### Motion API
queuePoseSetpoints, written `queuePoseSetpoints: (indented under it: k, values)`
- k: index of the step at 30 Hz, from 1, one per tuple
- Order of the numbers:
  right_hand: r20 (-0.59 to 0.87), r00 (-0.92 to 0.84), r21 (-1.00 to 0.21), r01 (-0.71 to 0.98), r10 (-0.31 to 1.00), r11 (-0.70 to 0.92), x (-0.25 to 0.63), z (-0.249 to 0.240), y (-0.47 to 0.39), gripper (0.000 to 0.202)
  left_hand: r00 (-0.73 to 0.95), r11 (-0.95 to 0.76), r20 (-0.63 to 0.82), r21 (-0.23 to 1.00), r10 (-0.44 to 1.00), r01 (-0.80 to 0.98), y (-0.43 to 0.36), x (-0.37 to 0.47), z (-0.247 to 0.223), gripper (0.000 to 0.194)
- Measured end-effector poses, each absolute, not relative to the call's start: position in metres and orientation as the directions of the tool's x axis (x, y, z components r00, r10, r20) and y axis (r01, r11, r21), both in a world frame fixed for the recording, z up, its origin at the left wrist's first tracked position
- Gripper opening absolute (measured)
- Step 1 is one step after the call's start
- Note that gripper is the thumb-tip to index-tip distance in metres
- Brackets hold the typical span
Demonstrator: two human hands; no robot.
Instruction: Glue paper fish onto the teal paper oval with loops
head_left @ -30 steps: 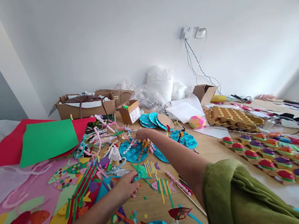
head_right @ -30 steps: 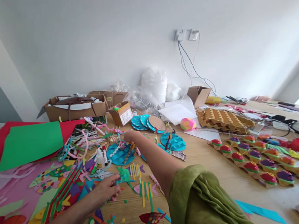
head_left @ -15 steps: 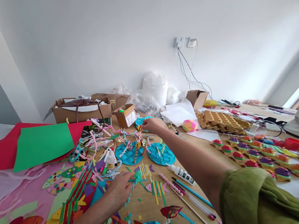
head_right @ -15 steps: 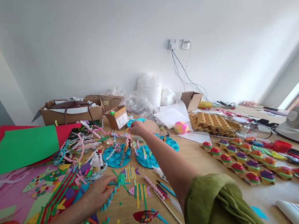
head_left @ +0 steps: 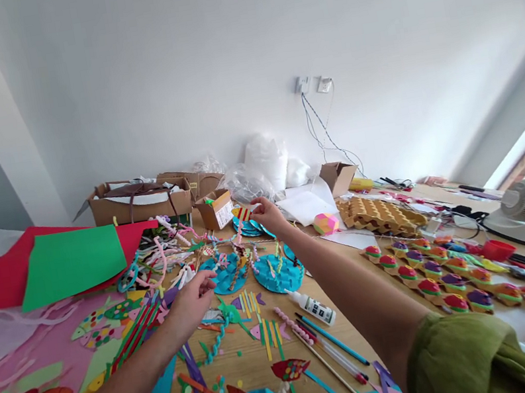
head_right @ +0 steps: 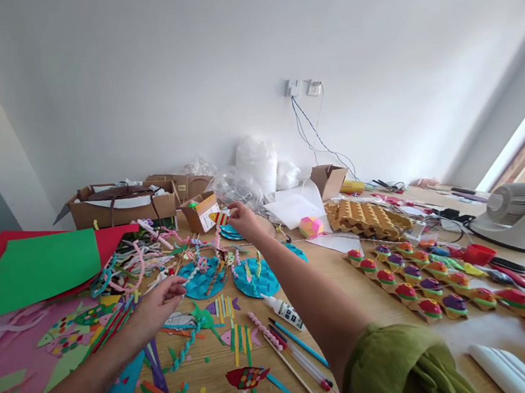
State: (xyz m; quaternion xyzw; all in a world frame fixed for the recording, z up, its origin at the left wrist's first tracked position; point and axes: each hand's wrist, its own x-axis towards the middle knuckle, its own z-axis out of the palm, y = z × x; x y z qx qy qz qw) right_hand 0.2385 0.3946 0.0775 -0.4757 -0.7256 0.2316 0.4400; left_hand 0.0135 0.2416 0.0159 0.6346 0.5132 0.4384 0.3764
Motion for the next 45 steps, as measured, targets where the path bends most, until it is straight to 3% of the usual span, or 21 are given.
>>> queuePoseSetpoints:
  k: [6,12,16,21,25,31,40,45]
  values:
    - [0.451,-0.179,-0.819,0.308,0.875,0.485,0.225,0.102,0.367,0.035,0.039,-0.191,0.187,0.96,0.982,0.207,0.237,0.018,0.046,0.037]
    - [0.451,-0.306,-0.839,0.175,0.839,0.515,0.201,0.132,0.319,0.034,0.024,-0.246,0.245,0.961,0.969,0.126,0.227,0.029,0.086,0.045]
    - [0.489,-0.435,-0.828,0.041,0.756,0.559,0.19,0.153,0.286,0.034,0.063,-0.299,0.294,0.951,0.954,0.084,0.219,0.033,0.104,0.037]
    - [0.501,-0.459,-0.82,0.018,0.734,0.572,0.19,0.174,0.244,0.031,0.093,-0.322,0.318,0.946,0.944,0.041,0.199,0.031,0.115,0.028]
    - [0.486,-0.343,-0.842,0.061,0.804,0.536,0.201,0.178,0.212,0.021,0.107,-0.294,0.289,0.955,0.951,0.031,0.174,0.026,0.121,0.03]
    - [0.29,-0.292,-0.901,0.238,0.912,0.363,0.215,0.162,0.176,0.007,0.154,-0.212,0.221,0.975,0.963,-0.072,0.148,0.019,0.131,0.028]
    - [0.18,-0.271,-0.922,0.288,0.946,0.258,0.217,0.156,0.135,0.007,0.306,-0.25,0.268,0.963,0.913,-0.097,0.146,0.02,0.136,0.023]
    - [0.096,-0.145,-0.908,0.392,0.985,0.146,0.235,0.149,0.144,0.004,0.359,-0.184,0.181,0.983,0.916,-0.027,0.157,0.016,0.126,0.025]
